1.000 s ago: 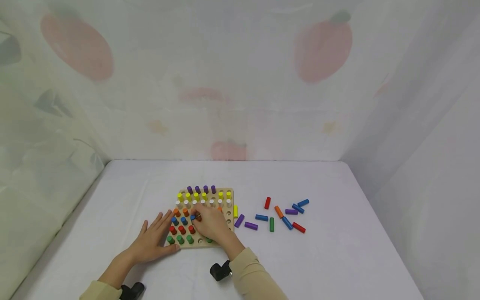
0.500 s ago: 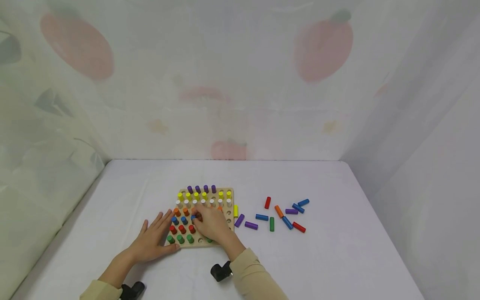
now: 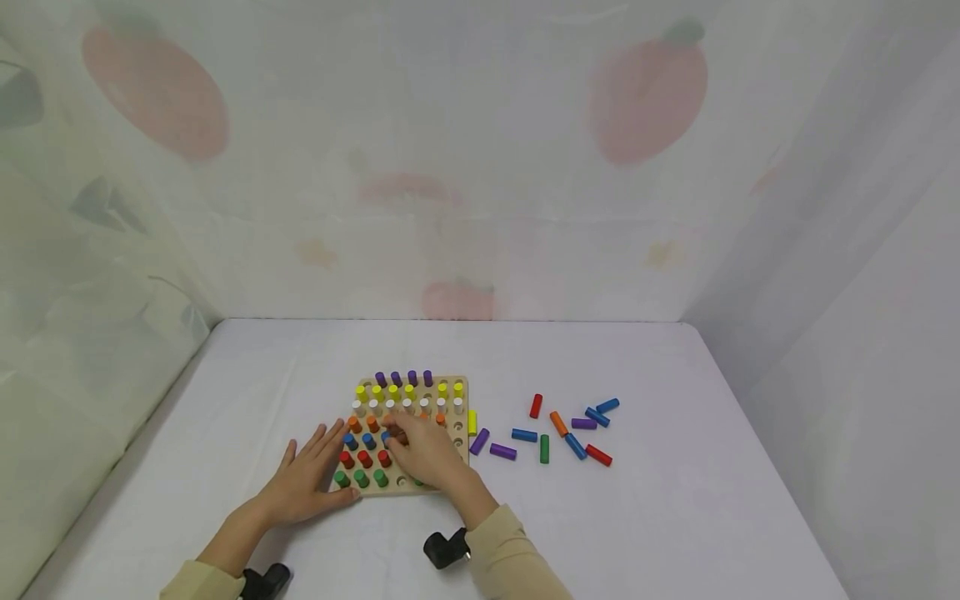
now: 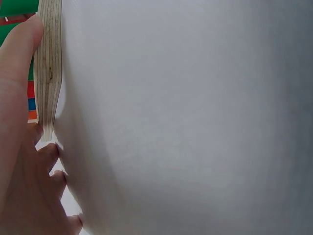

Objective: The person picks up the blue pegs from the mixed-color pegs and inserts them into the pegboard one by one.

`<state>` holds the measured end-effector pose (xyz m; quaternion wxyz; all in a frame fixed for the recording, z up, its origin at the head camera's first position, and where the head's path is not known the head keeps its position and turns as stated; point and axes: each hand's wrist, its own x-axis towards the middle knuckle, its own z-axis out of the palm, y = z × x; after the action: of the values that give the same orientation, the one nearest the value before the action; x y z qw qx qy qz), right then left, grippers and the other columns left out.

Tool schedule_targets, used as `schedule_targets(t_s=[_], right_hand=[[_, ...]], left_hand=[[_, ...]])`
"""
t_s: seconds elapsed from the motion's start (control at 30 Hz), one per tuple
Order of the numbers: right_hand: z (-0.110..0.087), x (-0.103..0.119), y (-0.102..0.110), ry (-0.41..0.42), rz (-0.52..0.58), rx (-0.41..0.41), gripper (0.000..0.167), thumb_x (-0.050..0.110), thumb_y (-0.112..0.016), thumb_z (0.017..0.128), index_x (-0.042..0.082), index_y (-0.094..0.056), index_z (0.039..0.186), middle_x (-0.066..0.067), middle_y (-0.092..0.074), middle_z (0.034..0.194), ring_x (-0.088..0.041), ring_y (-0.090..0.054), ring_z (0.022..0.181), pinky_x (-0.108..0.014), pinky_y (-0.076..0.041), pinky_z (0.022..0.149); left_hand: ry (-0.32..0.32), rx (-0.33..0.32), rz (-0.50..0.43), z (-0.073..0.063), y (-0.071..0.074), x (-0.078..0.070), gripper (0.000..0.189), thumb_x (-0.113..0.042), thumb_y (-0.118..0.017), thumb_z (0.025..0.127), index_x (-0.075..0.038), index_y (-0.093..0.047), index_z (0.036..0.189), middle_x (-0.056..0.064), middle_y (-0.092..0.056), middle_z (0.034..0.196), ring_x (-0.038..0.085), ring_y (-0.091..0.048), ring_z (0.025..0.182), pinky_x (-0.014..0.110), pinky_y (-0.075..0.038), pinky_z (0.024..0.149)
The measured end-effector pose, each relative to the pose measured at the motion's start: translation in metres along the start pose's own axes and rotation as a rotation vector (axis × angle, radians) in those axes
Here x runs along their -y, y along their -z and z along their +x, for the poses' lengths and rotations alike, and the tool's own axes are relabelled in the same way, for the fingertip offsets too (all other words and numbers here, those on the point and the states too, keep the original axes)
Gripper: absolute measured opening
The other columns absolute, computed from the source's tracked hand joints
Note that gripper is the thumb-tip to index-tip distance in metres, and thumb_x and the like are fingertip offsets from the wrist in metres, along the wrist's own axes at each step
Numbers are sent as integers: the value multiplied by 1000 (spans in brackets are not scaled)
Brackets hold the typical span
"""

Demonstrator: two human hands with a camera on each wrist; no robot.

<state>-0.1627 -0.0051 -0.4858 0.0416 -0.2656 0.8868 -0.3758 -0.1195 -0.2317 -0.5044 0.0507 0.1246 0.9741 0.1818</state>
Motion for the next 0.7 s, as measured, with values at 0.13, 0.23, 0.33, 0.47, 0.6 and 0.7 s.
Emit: schedule_targets(t_s=[0.13, 0.23, 0.33, 0.47, 0.6, 0.7], right_hand=[[-4, 1, 4, 1, 12, 9, 28, 24, -54, 93, 18, -59, 120, 5, -63, 114, -3, -59, 99, -19, -49, 83], [-8, 0, 6, 15, 10, -13, 25, 25, -53, 94, 19, -61, 117, 8, -63, 111, -3, -57, 96, -20, -49, 82], [-12, -1, 8, 28, 34, -35, 24, 26, -53, 94, 18, -62, 115, 8, -62, 109, -2, -56, 91, -20, -49, 79], [-18, -1, 13, 24, 64, -71, 25, 25, -53, 94, 18, -61, 116, 8, -62, 112, -3, -58, 95, -21, -50, 81], [-25, -5, 20, 42, 85, -149, 23, 20, -54, 93, 16, -61, 114, 6, -62, 111, -7, -59, 98, -25, -51, 83], [-31, -9, 26, 47, 126, -213, 21, 15, -55, 92, 14, -61, 112, 5, -63, 107, -9, -60, 98, -28, -52, 84]], left_hand=[[3, 1, 6, 0, 0, 0, 105, -73, -59, 67, -15, -23, 147, 9, -22, 153, 38, -18, 138, 70, -7, 102], [6, 1, 7, 0, 0, 0, 105, -73, -60, 67, -15, -23, 147, 9, -22, 153, 38, -17, 138, 70, -7, 102], [9, 2, 4, -1, 1, 0, 105, -72, -60, 68, -15, -23, 147, 9, -22, 153, 38, -17, 138, 70, -6, 102], [12, 4, 4, -1, 1, 0, 105, -72, -60, 68, -15, -23, 147, 9, -22, 153, 38, -17, 139, 69, -6, 103], [10, 4, 9, 0, 0, 1, 105, -72, -60, 68, -15, -23, 147, 10, -21, 153, 38, -16, 139, 68, -6, 103], [5, 1, 6, 0, 0, 0, 105, -72, -60, 68, -15, -22, 148, 9, -21, 153, 38, -16, 139, 68, -5, 104]])
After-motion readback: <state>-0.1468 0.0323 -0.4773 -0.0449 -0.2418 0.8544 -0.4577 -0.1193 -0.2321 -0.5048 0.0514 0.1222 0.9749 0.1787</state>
